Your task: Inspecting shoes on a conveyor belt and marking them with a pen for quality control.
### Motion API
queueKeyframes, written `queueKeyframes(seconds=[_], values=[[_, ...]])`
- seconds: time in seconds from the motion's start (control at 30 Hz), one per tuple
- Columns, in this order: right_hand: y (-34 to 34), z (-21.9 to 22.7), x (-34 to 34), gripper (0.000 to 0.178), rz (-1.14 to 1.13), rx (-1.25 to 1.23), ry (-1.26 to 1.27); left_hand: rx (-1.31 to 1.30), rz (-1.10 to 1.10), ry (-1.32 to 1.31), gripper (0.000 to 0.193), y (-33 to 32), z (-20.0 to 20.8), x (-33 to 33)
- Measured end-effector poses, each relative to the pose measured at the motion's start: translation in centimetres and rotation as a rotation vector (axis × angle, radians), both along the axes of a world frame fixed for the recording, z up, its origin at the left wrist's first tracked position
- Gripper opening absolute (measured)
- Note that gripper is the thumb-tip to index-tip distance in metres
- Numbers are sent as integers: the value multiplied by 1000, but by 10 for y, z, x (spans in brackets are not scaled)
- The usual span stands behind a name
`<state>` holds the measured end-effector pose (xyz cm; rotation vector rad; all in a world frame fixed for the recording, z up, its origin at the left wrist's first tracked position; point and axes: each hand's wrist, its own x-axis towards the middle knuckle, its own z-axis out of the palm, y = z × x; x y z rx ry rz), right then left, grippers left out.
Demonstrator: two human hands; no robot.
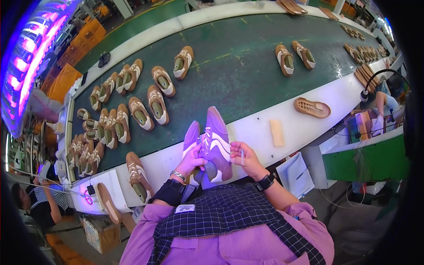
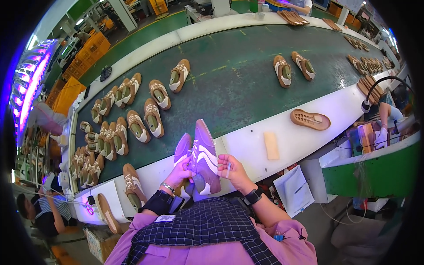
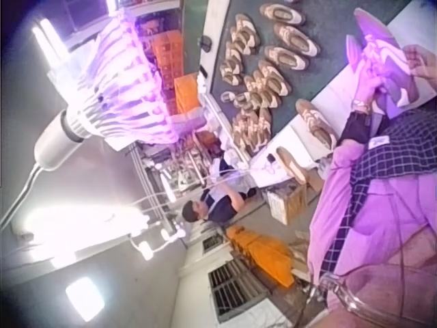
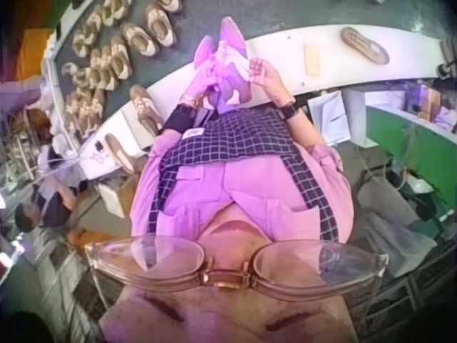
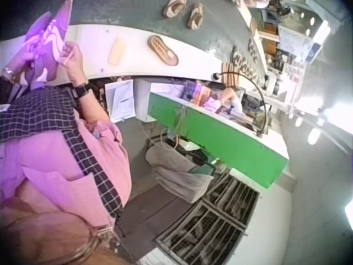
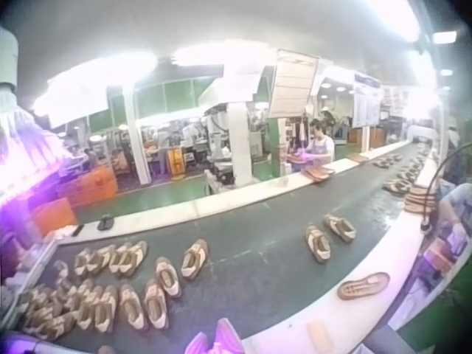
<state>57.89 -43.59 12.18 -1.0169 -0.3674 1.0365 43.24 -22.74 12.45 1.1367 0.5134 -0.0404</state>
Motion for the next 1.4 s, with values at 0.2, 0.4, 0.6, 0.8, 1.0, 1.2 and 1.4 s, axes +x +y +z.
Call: queueKeyframes(seconds=[0.2, 0.4, 0.6, 0.8, 1.0, 1.2, 1.4], values=[[3, 15, 3, 52, 65, -14, -112, -48, 64, -21, 69, -5, 0, -7], [20, -10, -8, 51, 8, 1, 147, 96, -44, 43, 68, -21, 25, 2], [4, -42, 7, 45, 85, 85, 531, 340, 62, 22, 48, -4, 23, -17], [-16, -45, 18, 47, -25, 21, 461, 799, 291, 435, 65, 31, -30, -68], [-22, -39, 13, 48, -112, 6, 415, 301, 235, 143, 58, 23, -51, -67], [-15, -37, 4, 48, -60, -24, 492, 251, 301, 194, 52, 25, -50, -44], [-9, -36, 4, 62, 50, 53, 383, -196, 249, -71, 53, 29, -27, -65]])
